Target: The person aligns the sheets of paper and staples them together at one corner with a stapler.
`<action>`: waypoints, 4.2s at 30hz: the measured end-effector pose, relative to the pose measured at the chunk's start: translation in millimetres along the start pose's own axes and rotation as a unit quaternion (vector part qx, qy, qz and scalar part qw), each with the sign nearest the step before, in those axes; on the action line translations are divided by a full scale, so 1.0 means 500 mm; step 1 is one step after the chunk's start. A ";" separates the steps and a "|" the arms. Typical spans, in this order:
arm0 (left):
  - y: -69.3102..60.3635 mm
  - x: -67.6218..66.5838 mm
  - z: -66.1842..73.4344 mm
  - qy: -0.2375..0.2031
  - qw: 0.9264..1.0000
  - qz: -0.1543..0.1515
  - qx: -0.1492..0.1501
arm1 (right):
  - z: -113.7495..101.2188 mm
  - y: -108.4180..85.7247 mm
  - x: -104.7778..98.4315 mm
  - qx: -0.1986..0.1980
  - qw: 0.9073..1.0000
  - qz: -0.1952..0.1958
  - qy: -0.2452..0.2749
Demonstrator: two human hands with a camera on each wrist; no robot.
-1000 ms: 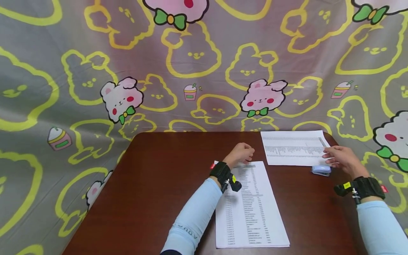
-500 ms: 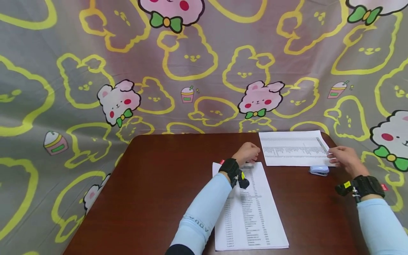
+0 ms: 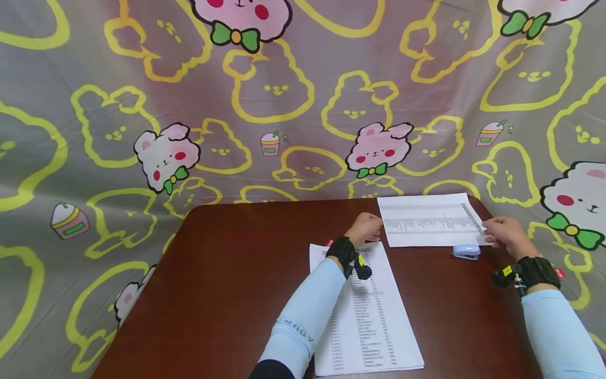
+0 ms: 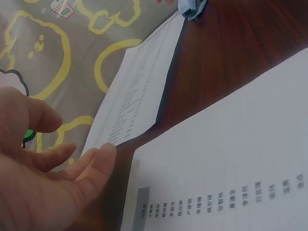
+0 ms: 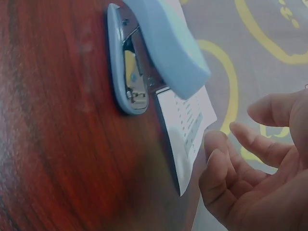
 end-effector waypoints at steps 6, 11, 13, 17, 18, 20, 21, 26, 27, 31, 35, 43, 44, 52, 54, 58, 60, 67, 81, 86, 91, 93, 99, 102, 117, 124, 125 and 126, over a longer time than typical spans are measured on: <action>0.009 -0.004 -0.003 0.000 1.000 0.012 -0.022 | 0.013 0.008 -0.006 0.001 1.000 0.005 -0.026; 0.016 -0.004 -0.005 -0.005 0.999 0.025 -0.043 | 0.024 0.009 -0.015 0.000 0.998 0.020 -0.061; 0.018 -0.003 -0.008 -0.007 0.998 0.025 -0.050 | 0.028 0.003 -0.017 0.001 0.997 0.022 -0.081; 0.023 -0.001 -0.022 -0.008 0.998 0.019 -0.064 | 0.037 -0.007 -0.013 0.012 0.995 0.017 -0.093; 0.025 0.000 -0.026 -0.009 0.998 0.018 -0.066 | 0.038 -0.008 -0.012 0.015 0.995 0.017 -0.092; 0.028 0.000 -0.029 -0.016 0.998 0.014 -0.063 | 0.042 -0.007 -0.011 0.022 0.995 0.022 -0.091; 0.029 0.001 -0.029 -0.018 0.998 0.012 -0.060 | 0.043 -0.007 -0.011 0.025 0.995 0.025 -0.091; 0.038 0.006 -0.026 -0.043 0.998 -0.006 -0.054 | 0.044 -0.001 -0.006 0.032 0.994 0.024 -0.098; 0.039 0.006 -0.026 -0.049 0.997 -0.010 -0.056 | 0.043 0.001 -0.004 0.032 0.994 0.022 -0.098; 0.045 0.008 -0.029 -0.082 0.994 -0.022 -0.070 | 0.039 0.009 -0.002 0.028 0.996 0.020 -0.082; 0.048 0.011 -0.039 -0.125 0.988 -0.034 -0.088 | 0.040 0.018 -0.002 0.030 0.998 0.017 -0.055; 0.056 0.018 -0.058 -0.148 0.983 -0.025 -0.109 | 0.060 0.029 -0.004 0.047 0.999 0.008 -0.011; 0.057 0.019 -0.059 -0.145 0.983 -0.026 -0.110 | 0.062 0.030 -0.005 0.050 0.999 0.008 -0.007; 0.067 0.027 -0.057 -0.100 0.990 -0.029 -0.099 | 0.076 0.043 -0.004 0.067 0.998 0.005 0.016; 0.070 0.024 -0.057 -0.079 0.993 -0.015 -0.092 | 0.071 0.047 -0.001 0.057 0.998 -0.002 0.015; 0.070 0.015 -0.061 -0.057 0.994 0.008 -0.092 | 0.059 0.053 0.013 0.044 0.999 -0.020 0.004; 0.069 0.015 -0.063 -0.069 0.993 0.004 -0.096 | 0.056 0.052 0.016 0.048 0.999 -0.020 -0.003; 0.068 0.038 -0.053 -0.183 0.975 -0.057 -0.111 | 0.047 0.040 0.005 0.050 0.998 -0.003 -0.028; 0.062 0.045 -0.068 -0.310 0.938 -0.086 -0.126 | 0.019 0.027 0.019 0.009 0.998 -0.035 -0.045; 0.063 0.042 -0.074 -0.284 0.947 -0.083 -0.124 | 0.025 0.029 0.040 0.037 0.996 -0.075 0.037; 0.052 0.036 -0.076 -0.219 0.963 -0.090 -0.129 | 0.030 0.033 0.049 0.053 0.993 -0.079 0.068; 0.046 0.033 -0.076 -0.194 0.967 -0.098 -0.130 | 0.030 0.033 0.050 0.052 0.993 -0.077 0.078; 0.034 0.012 -0.076 -0.157 0.973 -0.105 -0.131 | 0.008 0.033 0.041 0.017 0.992 -0.074 0.101; 0.034 0.010 -0.077 -0.159 0.973 -0.107 -0.126 | -0.009 0.024 0.033 -0.010 0.990 -0.084 0.115; 0.007 -0.014 -0.047 -0.190 0.971 -0.117 -0.091 | -0.042 0.003 0.006 -0.023 0.976 -0.110 0.187; 0.016 -0.034 -0.050 -0.220 0.966 -0.101 -0.087 | -0.059 -0.006 0.013 -0.016 0.956 -0.151 0.249; 0.016 -0.038 -0.049 -0.221 0.966 -0.099 -0.085 | -0.064 -0.008 0.014 -0.018 0.955 -0.157 0.253; 0.016 -0.043 -0.049 -0.224 0.966 -0.097 -0.085 | -0.070 -0.011 0.015 -0.020 0.953 -0.162 0.256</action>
Point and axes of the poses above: each hand's wrist, its own y-axis towards the middle knuckle, its own x-axis out of the palm, z = x × y, the point moved 10 cm from there along y, towards the middle knuckle, and after that the axes turned 2 degrees about -x, right-handed, at the moved point
